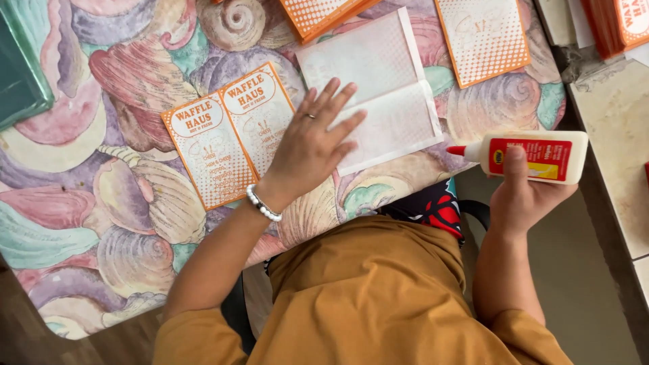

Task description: Applying glue to paper bag templates and folding them into finished bags.

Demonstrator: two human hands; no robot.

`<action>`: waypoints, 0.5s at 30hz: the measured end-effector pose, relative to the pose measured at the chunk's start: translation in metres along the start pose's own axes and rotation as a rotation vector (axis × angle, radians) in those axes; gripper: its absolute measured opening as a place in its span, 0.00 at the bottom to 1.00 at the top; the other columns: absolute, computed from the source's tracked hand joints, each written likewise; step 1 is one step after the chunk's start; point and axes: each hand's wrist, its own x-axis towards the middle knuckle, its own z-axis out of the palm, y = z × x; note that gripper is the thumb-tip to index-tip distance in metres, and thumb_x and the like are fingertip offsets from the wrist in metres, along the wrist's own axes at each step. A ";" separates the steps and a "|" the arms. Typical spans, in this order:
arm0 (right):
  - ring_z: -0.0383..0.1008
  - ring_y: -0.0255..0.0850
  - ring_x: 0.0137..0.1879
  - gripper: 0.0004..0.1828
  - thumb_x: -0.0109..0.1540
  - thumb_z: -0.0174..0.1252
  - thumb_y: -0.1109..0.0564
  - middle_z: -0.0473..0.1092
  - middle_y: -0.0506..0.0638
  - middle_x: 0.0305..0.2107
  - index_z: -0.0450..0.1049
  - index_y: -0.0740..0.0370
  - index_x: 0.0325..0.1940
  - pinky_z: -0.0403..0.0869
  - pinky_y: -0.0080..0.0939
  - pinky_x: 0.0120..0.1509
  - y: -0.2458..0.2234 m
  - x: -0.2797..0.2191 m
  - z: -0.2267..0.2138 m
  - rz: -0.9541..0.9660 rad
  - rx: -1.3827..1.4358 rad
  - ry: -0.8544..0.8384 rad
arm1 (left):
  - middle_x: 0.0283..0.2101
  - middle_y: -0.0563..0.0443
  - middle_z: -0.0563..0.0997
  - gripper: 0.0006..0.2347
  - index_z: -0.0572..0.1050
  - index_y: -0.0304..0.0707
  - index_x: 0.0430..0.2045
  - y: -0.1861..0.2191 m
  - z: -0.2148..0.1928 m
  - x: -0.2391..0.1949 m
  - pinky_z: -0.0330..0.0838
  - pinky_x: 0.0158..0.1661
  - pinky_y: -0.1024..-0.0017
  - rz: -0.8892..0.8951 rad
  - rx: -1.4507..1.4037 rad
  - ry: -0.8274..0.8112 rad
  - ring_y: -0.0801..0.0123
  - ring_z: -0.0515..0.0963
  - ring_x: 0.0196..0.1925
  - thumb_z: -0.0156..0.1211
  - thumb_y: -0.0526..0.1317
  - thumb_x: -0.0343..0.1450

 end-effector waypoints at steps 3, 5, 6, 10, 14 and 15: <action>0.75 0.49 0.32 0.14 0.67 0.68 0.64 0.71 0.62 0.34 0.68 0.73 0.45 0.75 0.45 0.26 -0.016 -0.015 0.019 0.033 -0.025 -0.049 | 0.75 0.40 0.56 0.21 0.70 0.41 0.66 -0.003 0.009 -0.010 0.45 0.73 0.40 0.054 0.034 -0.252 0.44 0.52 0.78 0.57 0.46 0.78; 0.74 0.48 0.29 0.12 0.64 0.68 0.71 0.71 0.64 0.31 0.68 0.75 0.41 0.75 0.44 0.25 -0.001 -0.031 0.023 0.049 -0.027 -0.054 | 0.75 0.41 0.58 0.21 0.67 0.44 0.67 0.000 0.017 -0.013 0.46 0.73 0.40 0.051 0.105 -0.266 0.45 0.56 0.77 0.53 0.48 0.79; 0.72 0.46 0.40 0.26 0.60 0.73 0.68 0.69 0.66 0.38 0.59 0.74 0.47 0.77 0.46 0.39 0.016 -0.042 0.020 -0.019 -0.089 -0.063 | 0.75 0.40 0.56 0.21 0.68 0.44 0.67 0.003 0.018 -0.013 0.45 0.73 0.39 0.020 0.099 -0.242 0.45 0.55 0.77 0.54 0.48 0.79; 0.74 0.36 0.39 0.16 0.59 0.73 0.72 0.73 0.57 0.29 0.73 0.74 0.45 0.72 0.38 0.43 0.025 -0.065 0.034 -0.123 -0.029 -0.324 | 0.77 0.38 0.51 0.22 0.62 0.44 0.72 -0.002 0.033 -0.022 0.40 0.72 0.38 -0.016 0.024 -0.148 0.45 0.49 0.80 0.44 0.47 0.81; 0.76 0.40 0.36 0.14 0.58 0.74 0.73 0.73 0.61 0.26 0.74 0.77 0.40 0.72 0.39 0.40 0.007 -0.069 0.070 -0.196 -0.018 -0.386 | 0.77 0.39 0.54 0.22 0.63 0.41 0.70 -0.012 0.028 -0.025 0.36 0.72 0.36 0.086 -0.065 -0.163 0.44 0.51 0.79 0.46 0.48 0.80; 0.74 0.39 0.32 0.13 0.58 0.74 0.73 0.72 0.61 0.23 0.73 0.78 0.36 0.71 0.38 0.38 0.004 -0.070 0.076 -0.224 -0.025 -0.405 | 0.77 0.39 0.54 0.24 0.64 0.40 0.70 -0.014 0.029 -0.027 0.36 0.71 0.36 0.092 -0.061 -0.208 0.44 0.50 0.79 0.53 0.47 0.77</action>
